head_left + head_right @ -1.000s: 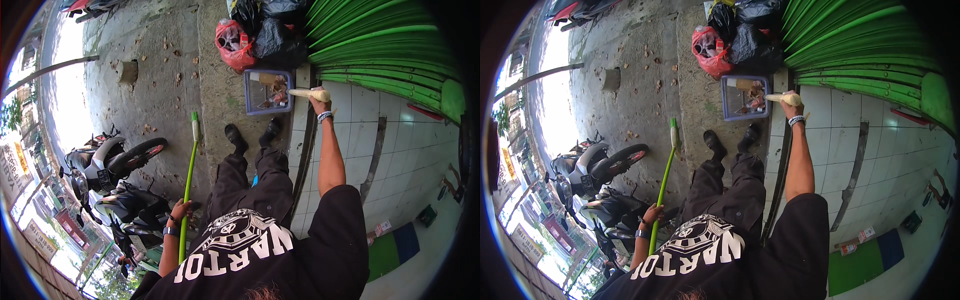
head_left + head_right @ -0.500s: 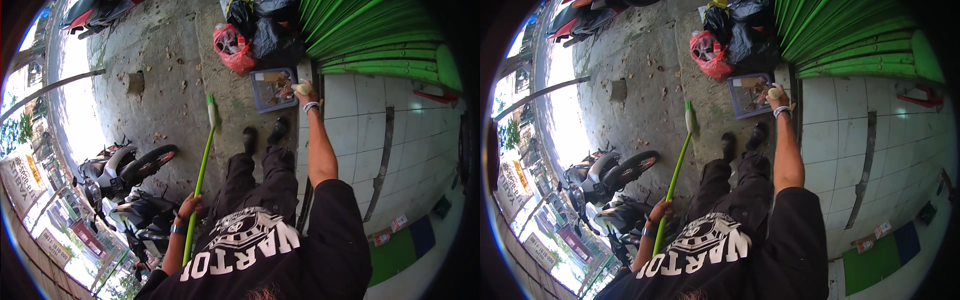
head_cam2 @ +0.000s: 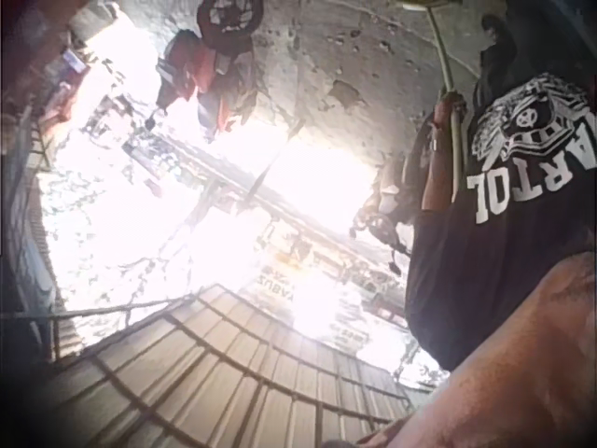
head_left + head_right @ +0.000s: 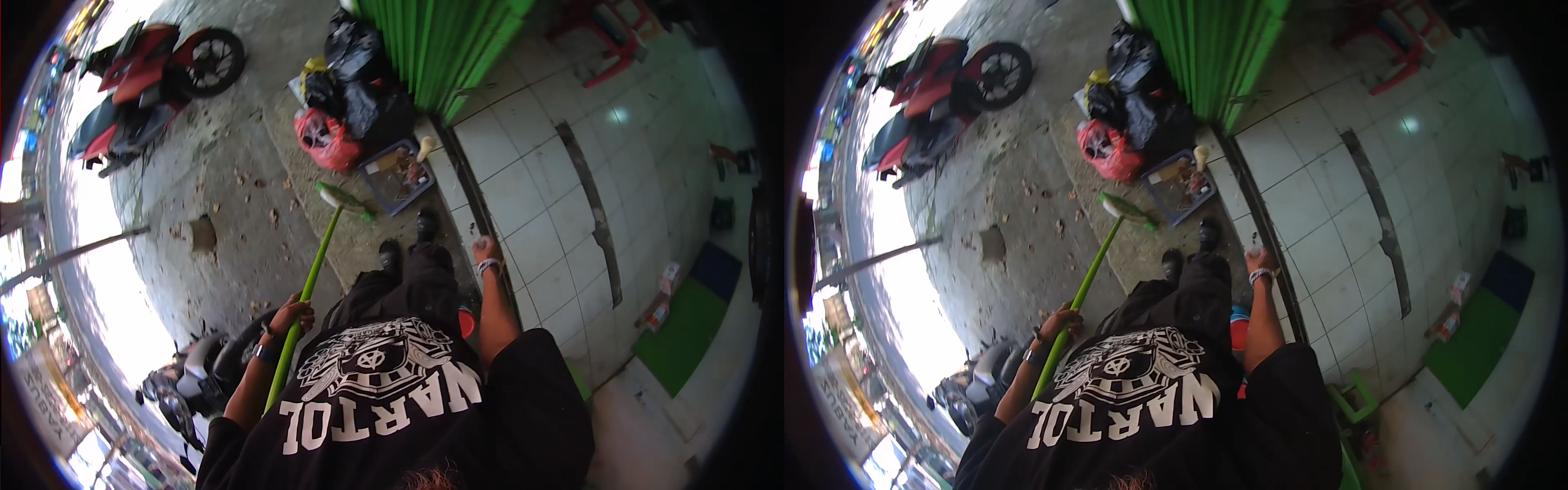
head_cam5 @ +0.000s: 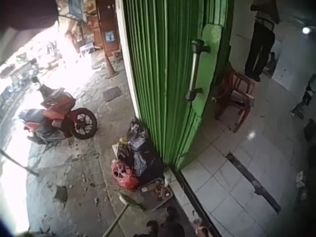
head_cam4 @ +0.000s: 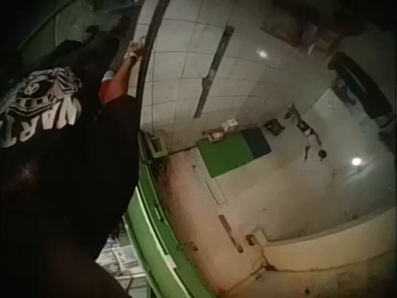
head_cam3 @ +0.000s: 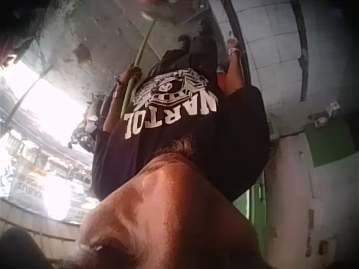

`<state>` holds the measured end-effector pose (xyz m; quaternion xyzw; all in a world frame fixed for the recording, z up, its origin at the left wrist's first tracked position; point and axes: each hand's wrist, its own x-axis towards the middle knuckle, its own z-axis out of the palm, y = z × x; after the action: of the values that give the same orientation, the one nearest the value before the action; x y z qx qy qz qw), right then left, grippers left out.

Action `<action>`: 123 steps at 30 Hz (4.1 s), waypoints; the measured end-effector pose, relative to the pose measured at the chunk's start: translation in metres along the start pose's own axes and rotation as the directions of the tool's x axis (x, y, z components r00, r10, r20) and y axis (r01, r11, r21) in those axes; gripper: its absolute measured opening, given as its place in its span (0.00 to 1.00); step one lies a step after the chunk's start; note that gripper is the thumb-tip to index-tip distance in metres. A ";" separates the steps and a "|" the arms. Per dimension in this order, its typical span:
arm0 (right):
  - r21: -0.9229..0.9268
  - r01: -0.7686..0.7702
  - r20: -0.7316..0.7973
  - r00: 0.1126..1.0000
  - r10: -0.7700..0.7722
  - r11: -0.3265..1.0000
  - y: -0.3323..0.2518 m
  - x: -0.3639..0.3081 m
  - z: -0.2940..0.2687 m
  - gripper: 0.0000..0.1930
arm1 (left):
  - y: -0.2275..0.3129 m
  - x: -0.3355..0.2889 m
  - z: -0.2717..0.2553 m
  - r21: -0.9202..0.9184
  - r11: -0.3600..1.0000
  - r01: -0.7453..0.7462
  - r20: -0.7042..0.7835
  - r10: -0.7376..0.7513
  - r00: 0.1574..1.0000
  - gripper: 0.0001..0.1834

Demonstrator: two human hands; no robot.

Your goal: The person is sweeping debris into a dustpan and then using a long-handled tool to clean the top of a roll-up shop door.

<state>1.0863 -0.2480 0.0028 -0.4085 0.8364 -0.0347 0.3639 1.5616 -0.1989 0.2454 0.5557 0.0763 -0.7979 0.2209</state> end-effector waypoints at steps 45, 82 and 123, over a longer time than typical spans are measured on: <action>0.142 0.295 -0.452 0.869 0.204 -0.945 0.198 -0.099 -0.558 0.07 | -0.252 -0.044 0.850 0.869 0.457 -0.190 0.492 -0.752 0.440 0.19; 0.492 0.164 -0.464 -0.782 0.417 0.855 0.600 -0.320 -1.012 0.09 | -0.832 0.278 1.283 0.454 0.067 -0.888 -0.659 -0.646 -0.385 0.16; 0.910 -0.020 0.178 -0.883 -0.435 0.413 0.494 0.082 -1.244 0.09 | -0.820 0.385 1.587 0.492 0.369 -0.788 -0.856 0.370 -0.361 0.20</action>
<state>-0.0639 -0.2760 0.6912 -0.4963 -0.3504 0.0200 0.7940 -0.2605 -0.1549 0.3783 0.8042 0.0147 0.0487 0.5921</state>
